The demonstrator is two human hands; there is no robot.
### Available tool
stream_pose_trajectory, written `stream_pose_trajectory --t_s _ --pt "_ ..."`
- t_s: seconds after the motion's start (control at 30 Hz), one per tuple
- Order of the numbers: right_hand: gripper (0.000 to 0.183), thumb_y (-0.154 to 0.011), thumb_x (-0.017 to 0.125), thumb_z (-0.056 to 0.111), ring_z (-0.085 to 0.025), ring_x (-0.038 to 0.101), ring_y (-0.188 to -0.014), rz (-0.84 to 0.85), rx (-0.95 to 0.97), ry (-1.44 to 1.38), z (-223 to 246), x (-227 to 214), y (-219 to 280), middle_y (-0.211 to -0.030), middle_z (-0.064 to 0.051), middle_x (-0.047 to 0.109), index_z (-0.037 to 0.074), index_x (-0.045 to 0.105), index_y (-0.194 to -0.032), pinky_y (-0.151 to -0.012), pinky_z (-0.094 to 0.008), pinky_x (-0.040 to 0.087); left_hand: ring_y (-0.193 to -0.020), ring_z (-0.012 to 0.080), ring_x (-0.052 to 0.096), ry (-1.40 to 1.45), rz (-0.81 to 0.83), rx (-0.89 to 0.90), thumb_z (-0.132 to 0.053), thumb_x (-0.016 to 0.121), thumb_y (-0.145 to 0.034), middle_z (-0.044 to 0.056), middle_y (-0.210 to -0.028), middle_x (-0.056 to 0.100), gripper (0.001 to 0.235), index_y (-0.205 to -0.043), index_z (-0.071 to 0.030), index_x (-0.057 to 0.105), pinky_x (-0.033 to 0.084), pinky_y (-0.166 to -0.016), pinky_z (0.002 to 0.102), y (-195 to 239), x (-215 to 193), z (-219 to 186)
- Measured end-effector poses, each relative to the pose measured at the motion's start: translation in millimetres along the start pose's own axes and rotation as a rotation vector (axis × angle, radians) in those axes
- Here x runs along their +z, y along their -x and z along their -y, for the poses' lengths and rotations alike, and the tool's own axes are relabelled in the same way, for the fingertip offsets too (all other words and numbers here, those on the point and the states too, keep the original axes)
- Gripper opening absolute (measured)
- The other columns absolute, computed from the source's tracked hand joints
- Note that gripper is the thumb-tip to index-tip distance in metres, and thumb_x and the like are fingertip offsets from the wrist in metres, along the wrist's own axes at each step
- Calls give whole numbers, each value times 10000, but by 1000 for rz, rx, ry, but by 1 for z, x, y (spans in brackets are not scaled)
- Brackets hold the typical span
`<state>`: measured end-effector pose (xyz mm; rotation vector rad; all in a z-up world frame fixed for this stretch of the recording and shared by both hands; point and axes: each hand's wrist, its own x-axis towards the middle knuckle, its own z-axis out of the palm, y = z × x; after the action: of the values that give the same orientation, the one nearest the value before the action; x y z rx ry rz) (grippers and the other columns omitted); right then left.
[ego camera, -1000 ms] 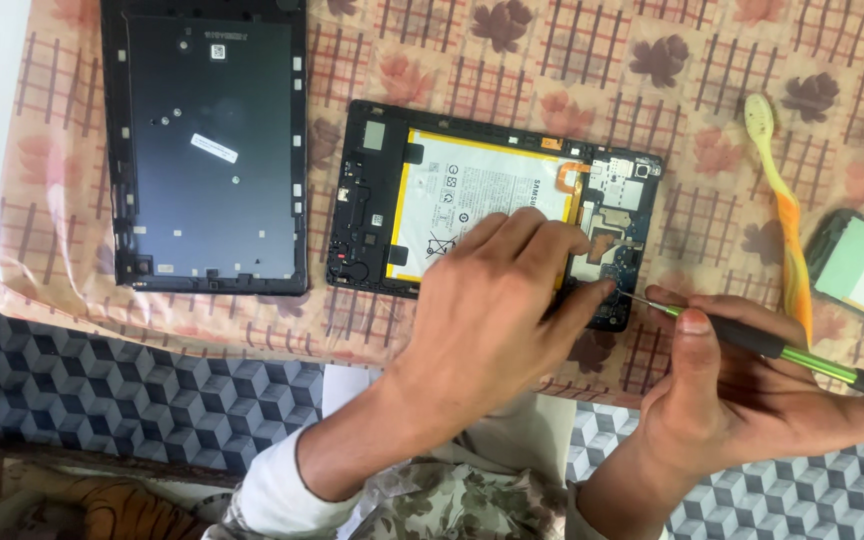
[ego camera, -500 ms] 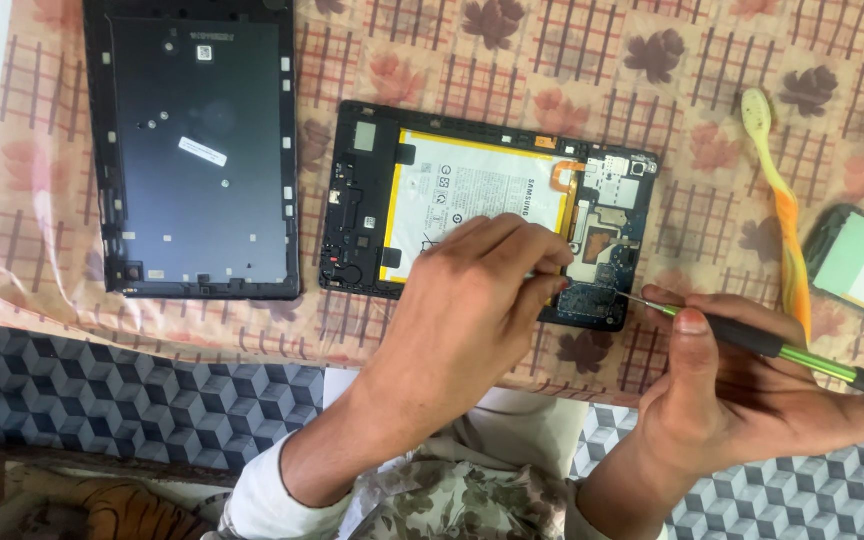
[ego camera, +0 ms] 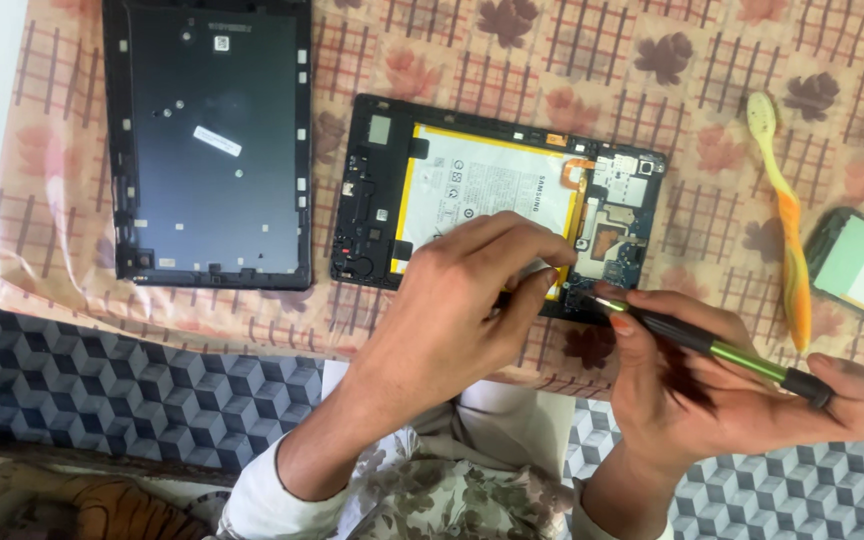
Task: The person uses a screwdriver to remove screws from the back of a disassembled tablet. They carefully unscrew multiple fasteners around the battery and internal components, placing the screws aside.
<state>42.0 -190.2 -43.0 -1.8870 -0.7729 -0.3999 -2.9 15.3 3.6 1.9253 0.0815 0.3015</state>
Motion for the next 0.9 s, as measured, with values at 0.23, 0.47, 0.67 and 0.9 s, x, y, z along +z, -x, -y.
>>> stream_pose_trajectory --t_s 0.23,0.47,0.67,0.9 --pt "658 -1133 754 52 -315 826 -875 -12 16 -11 5 6 -2 -976 -251 744 174 150 -1366 -696 -253 675 -961 265 730 3 -25 102 9 639 -952 77 -1056 727 148 -1089 -37 671 588 -830 378 4 -1 7" --pt "704 -1149 769 83 -327 822 -871 36 -73 82 2 1 -2 -966 -264 744 206 124 -1402 -709 -256 665 -996 277 707 7 -24 136 8 640 -951 78 -1060 711 132 -1076 -33 657 571 -874 403 7 -2 10" --pt "699 -1144 747 54 -308 809 -839 58 -81 94 1 1 1 -974 -251 743 237 127 -1407 -691 -253 650 -982 263 712 10 -15 138 -1 636 -958 71 -1057 709 115 -1067 -31 656 577 -870 397 7 -1 11" --pt "824 -1109 700 22 -283 788 -776 84 -116 72 -5 1 3 -975 -238 743 325 47 -1510 -636 -255 630 -952 248 719 -15 -1 132 -11 643 -957 64 -1049 716 92 -1045 -28 666 582 -874 396 8 1 13"
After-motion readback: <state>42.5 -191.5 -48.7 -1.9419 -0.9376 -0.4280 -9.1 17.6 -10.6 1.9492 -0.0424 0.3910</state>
